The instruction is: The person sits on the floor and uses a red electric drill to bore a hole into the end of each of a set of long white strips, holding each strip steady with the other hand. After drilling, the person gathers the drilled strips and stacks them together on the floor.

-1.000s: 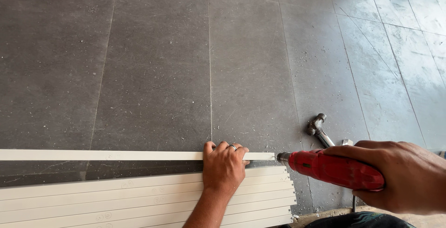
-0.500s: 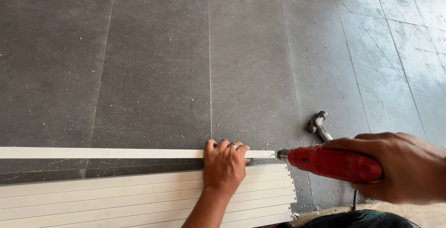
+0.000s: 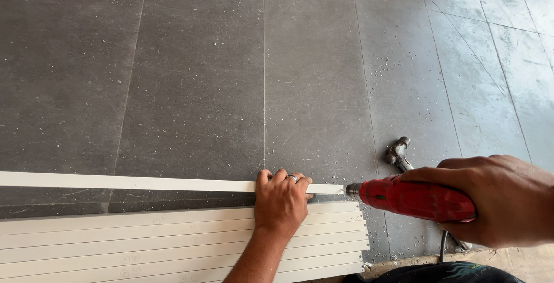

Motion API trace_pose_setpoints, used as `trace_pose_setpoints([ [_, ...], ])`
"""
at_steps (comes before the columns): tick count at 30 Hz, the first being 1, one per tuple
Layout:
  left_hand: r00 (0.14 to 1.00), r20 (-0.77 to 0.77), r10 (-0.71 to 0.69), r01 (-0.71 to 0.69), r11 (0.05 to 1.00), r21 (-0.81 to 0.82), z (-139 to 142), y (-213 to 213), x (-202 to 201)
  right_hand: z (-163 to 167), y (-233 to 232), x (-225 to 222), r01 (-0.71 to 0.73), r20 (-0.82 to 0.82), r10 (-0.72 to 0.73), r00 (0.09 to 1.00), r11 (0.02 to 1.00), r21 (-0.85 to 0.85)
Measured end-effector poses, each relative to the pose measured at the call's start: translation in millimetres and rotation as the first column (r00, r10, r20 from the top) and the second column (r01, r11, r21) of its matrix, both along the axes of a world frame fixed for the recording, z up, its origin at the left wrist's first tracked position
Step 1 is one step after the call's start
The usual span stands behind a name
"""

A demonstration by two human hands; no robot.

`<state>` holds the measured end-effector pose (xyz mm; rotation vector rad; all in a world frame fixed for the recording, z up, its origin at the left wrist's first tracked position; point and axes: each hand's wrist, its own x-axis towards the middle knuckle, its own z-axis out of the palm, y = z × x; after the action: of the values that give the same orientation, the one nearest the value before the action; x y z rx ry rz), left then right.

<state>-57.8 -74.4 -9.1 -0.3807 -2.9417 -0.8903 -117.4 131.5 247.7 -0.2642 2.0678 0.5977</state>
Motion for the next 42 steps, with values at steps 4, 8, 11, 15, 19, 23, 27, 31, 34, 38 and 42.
trace_pose_setpoints([
  [4,1.000,0.020,-0.008,0.008,1.000,-0.003,-1.9,0.5,0.5,0.5,0.5,-1.7,-0.024,0.010,0.024,1.000,1.000,-0.013],
  [8,1.000,0.001,0.000,0.000,1.000,0.005,-4.3,1.0,0.7,-1.4,2.7,-1.7,-0.023,0.008,0.023,1.000,1.000,0.005],
  [11,1.000,0.010,-0.003,0.003,1.000,0.000,-5.7,1.7,0.7,-3.0,4.0,-1.0,-0.026,-0.017,0.026,1.000,0.999,-0.018],
  [15,1.000,0.022,-0.007,0.008,1.000,-0.012,-5.7,2.1,0.1,-3.1,3.6,0.0,-0.071,-0.007,0.071,0.997,0.997,-0.037],
  [19,1.000,0.014,-0.010,0.010,1.000,-0.024,-4.2,1.0,1.0,-1.7,0.2,-0.9,-0.040,-0.004,0.040,0.999,0.999,0.021],
  [23,0.999,0.038,-0.014,0.015,0.999,-0.033,-2.8,1.1,0.9,0.1,-2.7,-1.4,-0.050,0.000,0.050,0.999,0.998,0.023],
  [27,1.000,0.012,0.000,0.000,1.000,-0.025,-3.0,1.5,2.2,-0.2,-2.9,-1.2,-0.077,-0.005,0.077,0.997,0.997,0.011],
  [31,1.000,0.010,-0.003,0.003,1.000,-0.027,-4.6,2.1,2.1,-1.4,-1.7,-1.2,-0.070,-0.001,0.070,0.998,0.997,0.043],
  [34,1.000,0.022,-0.012,0.012,0.999,-0.038,-5.5,2.4,2.0,-1.5,-0.9,-1.4,-0.097,0.000,0.097,0.995,0.995,0.024],
  [38,1.000,-0.004,-0.007,0.006,0.999,-0.036,-5.9,3.0,2.7,-2.9,-0.2,-2.5,-0.105,0.008,0.105,0.994,0.994,0.027],
  [42,1.000,-0.001,-0.012,0.012,0.999,-0.041,-6.3,2.7,2.5,-3.7,2.0,-2.1,-0.106,0.000,0.106,0.994,0.994,0.032],
])
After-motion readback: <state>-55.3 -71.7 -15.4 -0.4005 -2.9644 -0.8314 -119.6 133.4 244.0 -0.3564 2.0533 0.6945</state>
